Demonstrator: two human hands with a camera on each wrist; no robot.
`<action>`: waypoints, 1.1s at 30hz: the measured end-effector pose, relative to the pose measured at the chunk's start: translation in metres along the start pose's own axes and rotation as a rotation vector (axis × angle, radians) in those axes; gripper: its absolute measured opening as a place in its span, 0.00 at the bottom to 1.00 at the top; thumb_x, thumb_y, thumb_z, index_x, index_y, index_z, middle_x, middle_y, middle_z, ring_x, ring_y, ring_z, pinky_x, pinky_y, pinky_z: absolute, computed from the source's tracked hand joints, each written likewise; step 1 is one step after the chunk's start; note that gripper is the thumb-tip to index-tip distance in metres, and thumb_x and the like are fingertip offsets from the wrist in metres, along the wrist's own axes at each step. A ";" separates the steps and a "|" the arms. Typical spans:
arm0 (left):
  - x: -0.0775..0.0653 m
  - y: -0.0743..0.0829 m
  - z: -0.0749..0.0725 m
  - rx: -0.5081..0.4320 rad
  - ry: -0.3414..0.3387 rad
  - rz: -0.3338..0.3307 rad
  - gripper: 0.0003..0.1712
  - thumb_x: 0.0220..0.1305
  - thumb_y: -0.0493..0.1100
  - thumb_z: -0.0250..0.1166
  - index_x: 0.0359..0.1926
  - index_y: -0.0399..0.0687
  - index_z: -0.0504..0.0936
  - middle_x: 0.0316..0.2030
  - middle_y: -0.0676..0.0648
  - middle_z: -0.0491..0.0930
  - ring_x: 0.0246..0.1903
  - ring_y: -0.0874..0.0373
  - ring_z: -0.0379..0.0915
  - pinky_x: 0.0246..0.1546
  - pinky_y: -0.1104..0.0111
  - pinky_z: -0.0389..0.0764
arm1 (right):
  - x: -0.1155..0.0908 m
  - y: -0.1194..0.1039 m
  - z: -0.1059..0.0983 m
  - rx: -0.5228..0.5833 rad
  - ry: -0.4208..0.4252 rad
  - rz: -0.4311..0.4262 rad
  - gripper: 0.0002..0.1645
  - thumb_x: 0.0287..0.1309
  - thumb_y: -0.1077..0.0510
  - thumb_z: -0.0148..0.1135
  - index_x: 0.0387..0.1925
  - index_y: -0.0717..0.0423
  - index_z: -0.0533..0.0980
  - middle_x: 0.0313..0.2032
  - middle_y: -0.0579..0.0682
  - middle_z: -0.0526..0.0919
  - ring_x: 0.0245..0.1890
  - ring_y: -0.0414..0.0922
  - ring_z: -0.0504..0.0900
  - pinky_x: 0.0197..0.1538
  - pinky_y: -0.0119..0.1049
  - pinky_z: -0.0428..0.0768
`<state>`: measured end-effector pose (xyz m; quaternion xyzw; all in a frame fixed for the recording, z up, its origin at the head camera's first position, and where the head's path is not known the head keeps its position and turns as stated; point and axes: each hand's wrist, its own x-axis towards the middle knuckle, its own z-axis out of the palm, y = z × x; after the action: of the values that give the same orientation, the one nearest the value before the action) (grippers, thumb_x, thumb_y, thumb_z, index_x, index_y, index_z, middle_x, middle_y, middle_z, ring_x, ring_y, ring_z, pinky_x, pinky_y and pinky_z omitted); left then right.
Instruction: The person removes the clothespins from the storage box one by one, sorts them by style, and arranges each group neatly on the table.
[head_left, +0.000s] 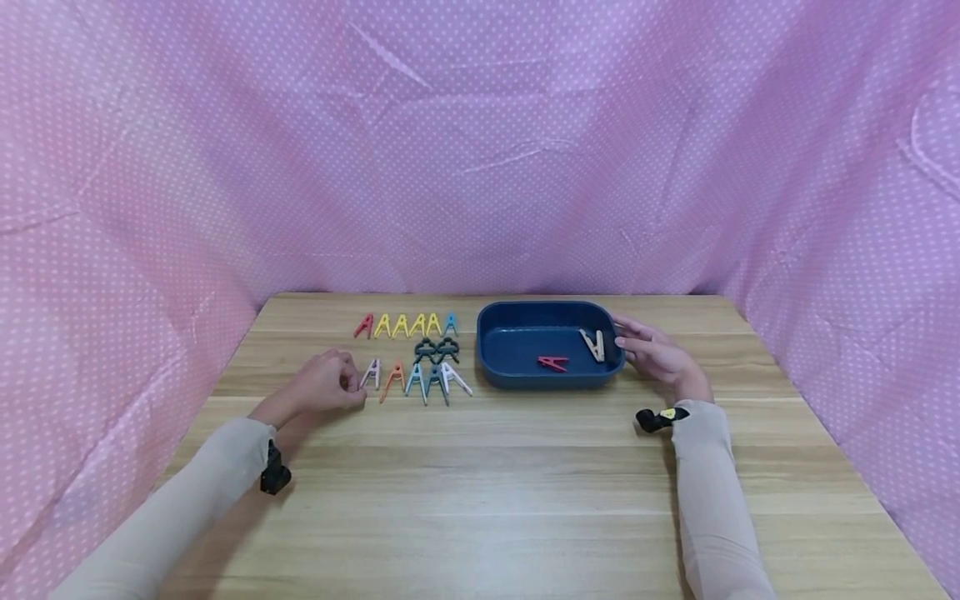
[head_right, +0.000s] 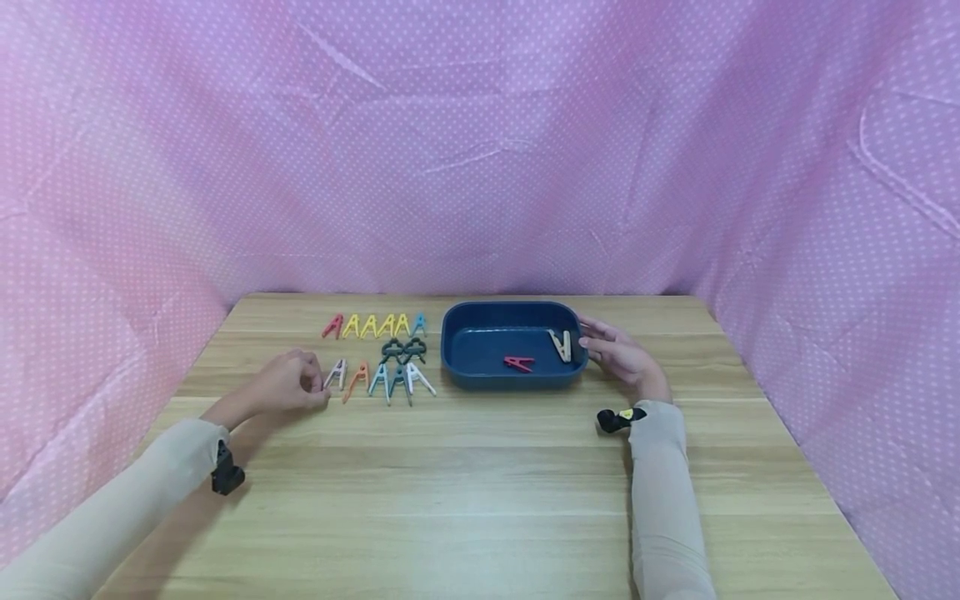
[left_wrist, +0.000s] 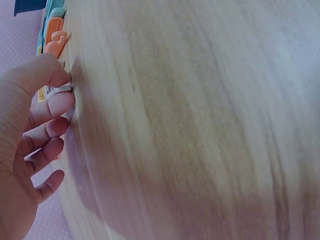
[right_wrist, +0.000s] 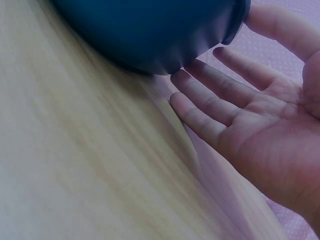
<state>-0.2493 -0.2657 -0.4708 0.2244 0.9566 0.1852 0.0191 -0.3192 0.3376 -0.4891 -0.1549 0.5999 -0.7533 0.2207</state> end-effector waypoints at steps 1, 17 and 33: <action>0.000 -0.001 0.000 0.007 -0.003 0.005 0.18 0.54 0.44 0.72 0.13 0.57 0.75 0.28 0.55 0.77 0.37 0.56 0.70 0.43 0.59 0.70 | 0.000 0.000 0.000 -0.009 0.002 0.004 0.34 0.74 0.72 0.44 0.77 0.63 0.52 0.62 0.43 0.78 0.59 0.35 0.78 0.60 0.27 0.76; -0.006 0.001 -0.005 -0.013 -0.064 -0.001 0.16 0.54 0.42 0.72 0.15 0.56 0.77 0.27 0.55 0.75 0.35 0.58 0.67 0.41 0.62 0.68 | -0.002 -0.002 0.000 -0.027 -0.005 -0.010 0.35 0.74 0.71 0.45 0.78 0.63 0.51 0.62 0.43 0.77 0.60 0.35 0.78 0.60 0.27 0.76; 0.001 0.002 -0.016 -0.030 -0.113 -0.070 0.14 0.47 0.51 0.77 0.28 0.53 0.80 0.32 0.52 0.78 0.36 0.56 0.70 0.37 0.65 0.71 | 0.000 0.000 -0.001 -0.021 0.003 0.004 0.34 0.74 0.71 0.43 0.77 0.62 0.53 0.62 0.43 0.76 0.59 0.35 0.78 0.60 0.27 0.76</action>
<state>-0.2514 -0.2694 -0.4554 0.2007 0.9584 0.1855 0.0829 -0.3195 0.3390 -0.4891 -0.1549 0.6083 -0.7468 0.2198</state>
